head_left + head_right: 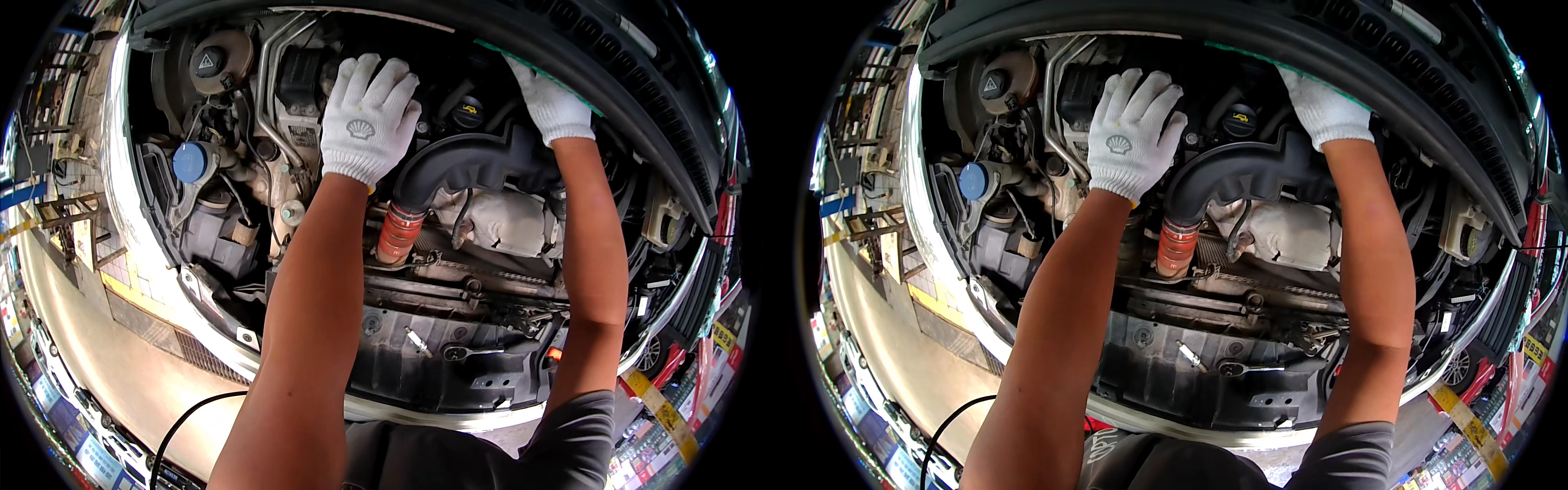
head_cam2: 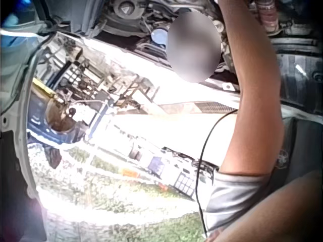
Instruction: The person works on a car engine with the hood open, using a wrench to loosen and remove a bolt. They then remove a black plastic cover and inspect the engine components. Finally, they remove a spark plug and examine it closely.
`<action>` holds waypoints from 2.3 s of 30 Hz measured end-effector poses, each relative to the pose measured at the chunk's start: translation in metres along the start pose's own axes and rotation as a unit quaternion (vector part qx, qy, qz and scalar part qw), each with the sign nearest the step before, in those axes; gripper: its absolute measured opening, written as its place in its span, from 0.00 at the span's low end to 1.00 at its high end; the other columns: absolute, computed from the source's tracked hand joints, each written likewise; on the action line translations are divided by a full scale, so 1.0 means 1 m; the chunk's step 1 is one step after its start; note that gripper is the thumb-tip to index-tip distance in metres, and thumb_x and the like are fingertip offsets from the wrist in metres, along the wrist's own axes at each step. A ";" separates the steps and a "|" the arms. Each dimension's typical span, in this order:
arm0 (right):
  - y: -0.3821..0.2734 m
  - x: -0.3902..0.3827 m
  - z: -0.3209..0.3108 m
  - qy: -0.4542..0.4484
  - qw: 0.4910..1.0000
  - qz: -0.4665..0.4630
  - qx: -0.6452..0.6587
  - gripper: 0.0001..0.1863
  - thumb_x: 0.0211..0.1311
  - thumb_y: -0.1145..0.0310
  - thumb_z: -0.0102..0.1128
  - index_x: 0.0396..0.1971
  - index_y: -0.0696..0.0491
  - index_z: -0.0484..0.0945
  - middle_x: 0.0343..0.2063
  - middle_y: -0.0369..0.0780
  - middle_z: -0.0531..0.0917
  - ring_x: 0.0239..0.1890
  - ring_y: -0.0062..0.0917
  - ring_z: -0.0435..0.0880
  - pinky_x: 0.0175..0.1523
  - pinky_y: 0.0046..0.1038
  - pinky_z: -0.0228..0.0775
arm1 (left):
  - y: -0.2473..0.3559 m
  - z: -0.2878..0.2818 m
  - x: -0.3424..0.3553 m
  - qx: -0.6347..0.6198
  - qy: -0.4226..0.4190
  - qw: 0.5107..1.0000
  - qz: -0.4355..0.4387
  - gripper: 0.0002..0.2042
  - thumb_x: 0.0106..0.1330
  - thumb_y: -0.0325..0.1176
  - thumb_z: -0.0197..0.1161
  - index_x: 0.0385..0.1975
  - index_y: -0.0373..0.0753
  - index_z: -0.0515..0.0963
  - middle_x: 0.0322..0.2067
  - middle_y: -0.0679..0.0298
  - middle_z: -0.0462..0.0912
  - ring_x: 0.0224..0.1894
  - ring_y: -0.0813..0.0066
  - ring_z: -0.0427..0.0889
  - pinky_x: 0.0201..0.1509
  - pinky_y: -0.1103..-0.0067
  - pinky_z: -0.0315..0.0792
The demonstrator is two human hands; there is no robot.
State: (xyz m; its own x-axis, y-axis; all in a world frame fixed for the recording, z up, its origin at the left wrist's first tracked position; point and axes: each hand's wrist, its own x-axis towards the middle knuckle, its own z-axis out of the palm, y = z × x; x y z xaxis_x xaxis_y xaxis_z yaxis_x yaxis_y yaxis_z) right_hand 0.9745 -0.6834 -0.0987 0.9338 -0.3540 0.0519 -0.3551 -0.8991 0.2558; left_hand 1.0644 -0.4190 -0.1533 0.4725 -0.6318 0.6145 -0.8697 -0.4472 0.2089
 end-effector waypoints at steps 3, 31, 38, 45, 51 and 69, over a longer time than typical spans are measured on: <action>0.003 -0.009 0.004 0.086 0.989 -0.010 0.120 0.24 0.72 0.50 0.54 0.57 0.51 0.80 0.51 0.49 0.85 0.52 0.49 0.83 0.61 0.44 0.73 | -0.001 0.000 0.001 -0.003 0.008 1.000 0.006 0.14 0.60 0.36 0.68 0.45 0.41 0.82 0.51 0.64 0.81 0.57 0.54 0.76 0.64 0.58 0.72; -0.007 -0.006 -0.009 0.054 0.988 -0.014 0.145 0.26 0.72 0.45 0.56 0.58 0.48 0.81 0.54 0.47 0.84 0.56 0.46 0.81 0.63 0.42 0.71 | -0.001 -0.002 0.000 -0.011 0.015 1.000 -0.004 0.13 0.59 0.35 0.66 0.42 0.40 0.82 0.49 0.64 0.81 0.57 0.55 0.76 0.64 0.59 0.71; -0.017 -0.003 -0.011 0.088 0.986 0.043 0.139 0.28 0.73 0.43 0.54 0.54 0.51 0.83 0.50 0.49 0.86 0.55 0.49 0.82 0.63 0.41 0.71 | -0.003 -0.003 0.000 -0.007 0.023 1.000 0.007 0.13 0.59 0.35 0.67 0.43 0.41 0.82 0.49 0.64 0.81 0.57 0.53 0.75 0.64 0.58 0.71; -0.011 -0.012 -0.020 0.043 0.985 -0.023 0.167 0.27 0.74 0.44 0.54 0.55 0.52 0.83 0.49 0.48 0.87 0.53 0.48 0.83 0.62 0.41 0.73 | 0.001 -0.001 0.000 0.003 0.001 1.000 0.004 0.14 0.60 0.36 0.68 0.45 0.41 0.82 0.52 0.64 0.80 0.58 0.53 0.75 0.66 0.57 0.71; 0.003 -0.004 0.008 0.095 0.977 -0.029 0.187 0.28 0.73 0.42 0.55 0.55 0.50 0.83 0.49 0.48 0.87 0.52 0.45 0.84 0.62 0.40 0.73 | 0.002 0.000 0.002 -0.005 -0.002 1.000 0.004 0.15 0.60 0.36 0.68 0.46 0.41 0.81 0.52 0.64 0.80 0.58 0.54 0.75 0.66 0.57 0.70; 0.001 -0.003 0.008 0.074 0.979 -0.011 0.191 0.26 0.69 0.45 0.62 0.51 0.53 0.82 0.48 0.45 0.86 0.55 0.43 0.83 0.64 0.35 0.69 | -0.002 0.005 -0.005 -0.005 0.027 1.000 -0.003 0.12 0.59 0.35 0.67 0.42 0.42 0.83 0.49 0.66 0.82 0.57 0.55 0.77 0.63 0.59 0.73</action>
State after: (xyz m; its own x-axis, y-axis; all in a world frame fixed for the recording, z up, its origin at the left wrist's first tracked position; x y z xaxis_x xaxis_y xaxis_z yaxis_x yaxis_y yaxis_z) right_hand 0.9708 -0.6851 -0.1065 0.9274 -0.3180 0.1972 -0.2993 -0.9467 -0.1193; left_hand 1.0647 -0.4186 -0.1606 0.4689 -0.5948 0.6530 -0.8687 -0.4442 0.2193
